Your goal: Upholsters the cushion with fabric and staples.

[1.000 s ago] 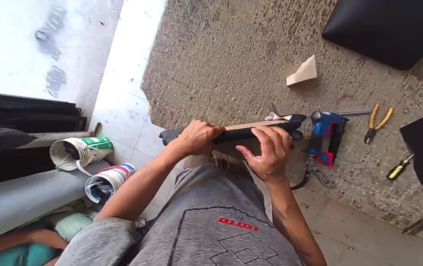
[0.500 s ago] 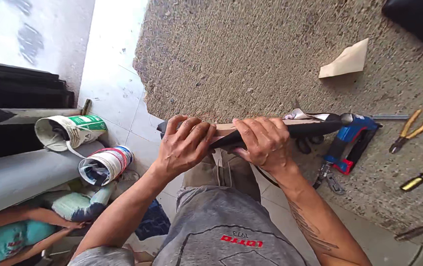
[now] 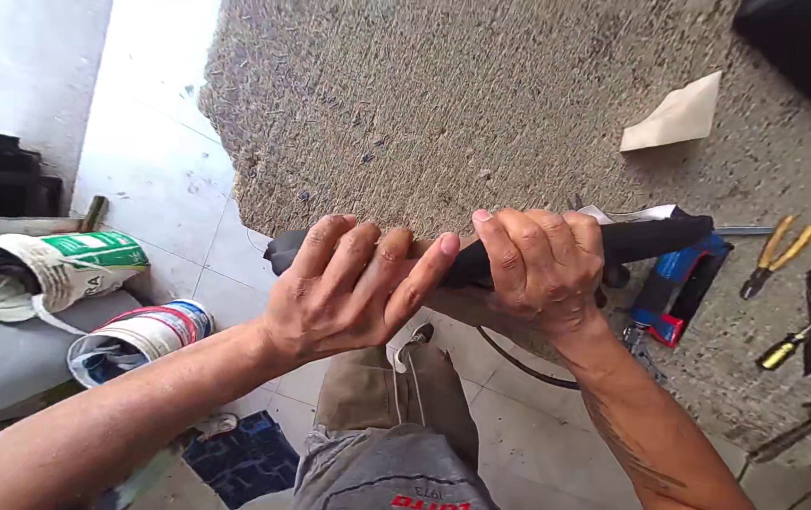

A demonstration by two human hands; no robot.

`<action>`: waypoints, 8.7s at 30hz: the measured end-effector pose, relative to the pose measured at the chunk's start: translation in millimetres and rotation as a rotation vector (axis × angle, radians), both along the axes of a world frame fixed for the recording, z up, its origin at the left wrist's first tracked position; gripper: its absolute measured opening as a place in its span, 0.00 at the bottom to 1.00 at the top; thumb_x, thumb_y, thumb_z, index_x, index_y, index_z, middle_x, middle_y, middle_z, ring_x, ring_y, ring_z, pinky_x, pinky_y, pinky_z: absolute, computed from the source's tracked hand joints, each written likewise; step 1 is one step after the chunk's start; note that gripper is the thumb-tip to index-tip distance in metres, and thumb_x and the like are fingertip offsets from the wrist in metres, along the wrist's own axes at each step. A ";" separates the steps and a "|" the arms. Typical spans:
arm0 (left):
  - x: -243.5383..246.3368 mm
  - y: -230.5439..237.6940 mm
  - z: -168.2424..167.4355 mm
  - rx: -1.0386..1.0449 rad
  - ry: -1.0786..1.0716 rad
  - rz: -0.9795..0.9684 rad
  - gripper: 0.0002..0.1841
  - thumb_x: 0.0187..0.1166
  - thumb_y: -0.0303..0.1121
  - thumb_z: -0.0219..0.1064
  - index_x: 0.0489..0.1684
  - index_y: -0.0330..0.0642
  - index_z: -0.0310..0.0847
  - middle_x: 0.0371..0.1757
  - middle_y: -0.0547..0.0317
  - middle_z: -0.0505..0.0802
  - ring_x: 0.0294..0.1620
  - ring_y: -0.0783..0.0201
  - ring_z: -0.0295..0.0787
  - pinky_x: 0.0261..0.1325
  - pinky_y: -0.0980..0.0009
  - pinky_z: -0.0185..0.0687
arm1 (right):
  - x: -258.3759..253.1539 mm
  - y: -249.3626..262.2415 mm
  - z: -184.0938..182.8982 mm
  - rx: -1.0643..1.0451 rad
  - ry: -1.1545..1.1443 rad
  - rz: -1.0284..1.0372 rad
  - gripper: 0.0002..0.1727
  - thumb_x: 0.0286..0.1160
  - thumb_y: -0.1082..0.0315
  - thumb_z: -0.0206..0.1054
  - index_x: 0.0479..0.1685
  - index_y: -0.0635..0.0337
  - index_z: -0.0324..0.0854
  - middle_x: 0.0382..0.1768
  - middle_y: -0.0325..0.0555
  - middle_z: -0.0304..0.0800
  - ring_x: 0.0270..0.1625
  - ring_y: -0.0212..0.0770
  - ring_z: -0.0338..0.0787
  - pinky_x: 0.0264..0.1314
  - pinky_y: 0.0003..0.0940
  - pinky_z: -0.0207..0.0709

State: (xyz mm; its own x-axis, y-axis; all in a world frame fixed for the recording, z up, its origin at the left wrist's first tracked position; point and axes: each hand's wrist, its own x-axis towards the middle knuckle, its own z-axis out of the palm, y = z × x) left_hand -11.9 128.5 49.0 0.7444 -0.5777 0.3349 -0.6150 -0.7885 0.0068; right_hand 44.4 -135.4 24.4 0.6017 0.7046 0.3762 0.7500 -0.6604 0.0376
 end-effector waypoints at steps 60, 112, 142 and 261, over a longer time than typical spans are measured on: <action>-58.4 -45.6 -34.3 -0.422 -0.282 0.151 0.13 0.86 0.42 0.64 0.48 0.47 0.94 0.49 0.56 1.00 0.42 0.61 0.97 0.42 0.65 0.86 | -51.2 -7.2 8.4 0.583 0.428 0.103 0.12 0.81 0.53 0.69 0.46 0.43 0.98 0.51 0.32 0.99 0.55 0.31 0.96 0.60 0.41 0.86; 57.7 -16.3 0.9 -0.675 1.529 -0.086 0.10 0.72 0.40 0.75 0.25 0.47 0.91 0.31 0.69 0.91 0.34 0.77 0.84 0.39 0.72 0.79 | -20.5 40.2 79.4 0.146 1.222 -0.666 0.12 0.69 0.55 0.72 0.23 0.48 0.92 0.30 0.36 0.92 0.41 0.39 0.89 0.51 0.52 0.73; 49.7 -11.9 -68.6 -1.021 1.472 -0.575 0.15 0.81 0.60 0.64 0.58 0.83 0.92 0.82 0.65 0.78 0.84 0.55 0.61 0.74 0.42 0.58 | 24.7 50.6 89.1 -0.266 1.546 -0.971 0.28 0.51 0.50 0.82 0.54 0.46 0.85 0.72 0.43 0.80 0.83 0.45 0.69 0.86 0.61 0.51; 86.3 -51.7 -13.4 -0.807 1.455 -0.250 0.15 0.80 0.47 0.69 0.32 0.46 0.91 0.31 0.66 0.92 0.32 0.76 0.87 0.38 0.75 0.83 | 7.7 -96.1 119.1 1.096 1.704 -0.840 0.20 0.78 0.58 0.68 0.66 0.54 0.76 0.48 0.48 0.95 0.23 0.36 0.91 0.24 0.31 0.90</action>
